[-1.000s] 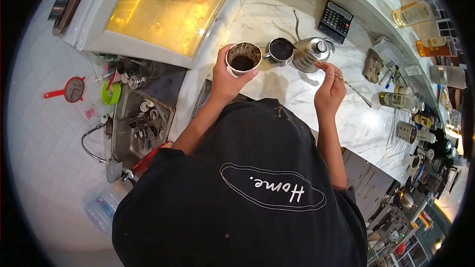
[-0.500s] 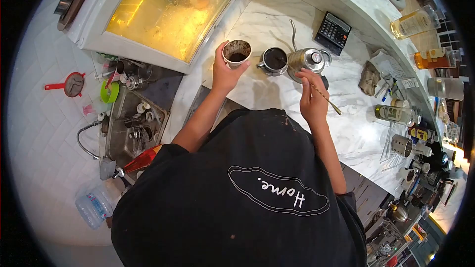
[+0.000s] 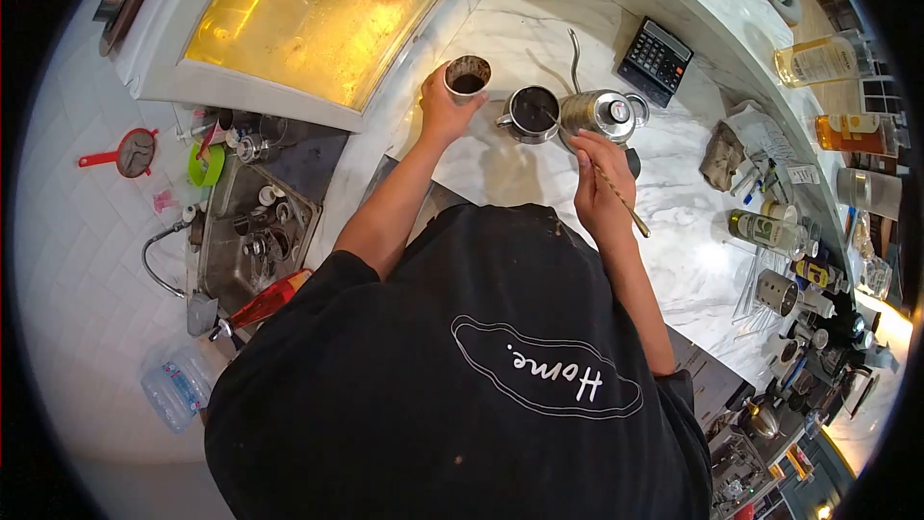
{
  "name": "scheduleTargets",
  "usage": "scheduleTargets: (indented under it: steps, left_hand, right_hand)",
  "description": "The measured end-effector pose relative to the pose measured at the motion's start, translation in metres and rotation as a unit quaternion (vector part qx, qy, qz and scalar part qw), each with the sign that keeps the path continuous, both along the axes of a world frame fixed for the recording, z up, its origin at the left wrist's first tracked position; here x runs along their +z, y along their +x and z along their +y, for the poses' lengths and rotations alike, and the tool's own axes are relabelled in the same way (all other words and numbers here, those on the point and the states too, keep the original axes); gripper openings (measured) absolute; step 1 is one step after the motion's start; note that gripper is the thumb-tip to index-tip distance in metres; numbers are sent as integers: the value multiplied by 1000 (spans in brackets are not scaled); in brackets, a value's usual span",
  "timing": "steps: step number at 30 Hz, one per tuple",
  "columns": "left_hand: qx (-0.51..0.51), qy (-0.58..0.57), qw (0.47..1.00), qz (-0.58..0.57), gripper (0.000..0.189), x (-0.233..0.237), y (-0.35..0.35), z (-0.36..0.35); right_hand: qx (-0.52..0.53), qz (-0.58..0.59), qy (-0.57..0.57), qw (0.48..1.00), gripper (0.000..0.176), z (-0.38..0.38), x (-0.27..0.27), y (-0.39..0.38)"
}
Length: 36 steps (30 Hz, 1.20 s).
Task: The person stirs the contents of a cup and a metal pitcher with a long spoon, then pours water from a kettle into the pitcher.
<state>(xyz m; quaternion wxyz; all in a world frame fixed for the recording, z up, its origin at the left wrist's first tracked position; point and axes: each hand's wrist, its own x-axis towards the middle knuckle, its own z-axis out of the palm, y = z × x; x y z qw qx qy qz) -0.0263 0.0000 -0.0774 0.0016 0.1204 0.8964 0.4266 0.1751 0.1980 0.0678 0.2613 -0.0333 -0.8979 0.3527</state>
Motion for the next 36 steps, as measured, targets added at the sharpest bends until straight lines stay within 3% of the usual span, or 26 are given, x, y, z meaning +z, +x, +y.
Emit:
scheduleTargets:
  steps: [4,7,10,11,14,15,18,19,22,36]
  left_hand:
    - [10,-35,999,-30,101,7,3,-7]
    - [60,13,998,-18,103,17,20,-15]
    - [94,2,993,72,102,28,43,-25]
    - [77,-1,990,114,92,34,54,-26]
    - [1,34,999,41,86,50,77,-24]
    - [-24,60,997,37,70,59,79,-19]
    - [-103,109,988,-48,54,65,80,-5]
    - [-92,112,989,-22,35,69,81,2]
    - [-109,130,983,-76,23,63,78,12]
    - [-173,139,956,-193,35,45,55,15]
  right_hand:
    - [-21,-5,12,1000,13,6,-3,0]
    - [-18,-1,-3,1000,13,6,-1,5]
    - [-1,1,-25,1000,13,1,-2,3]
    - [-11,2,-22,1000,12,-1,-2,1]
    - [-44,4,-9,999,14,3,-4,0]
    - [-50,14,-15,999,15,4,-5,1]
    - [-46,16,-22,999,14,4,-4,6]
    - [-40,16,-23,999,13,2,-5,7]
    - [-33,12,-17,999,11,-4,-5,4]
    - [-44,0,8,999,14,-5,-4,-2]
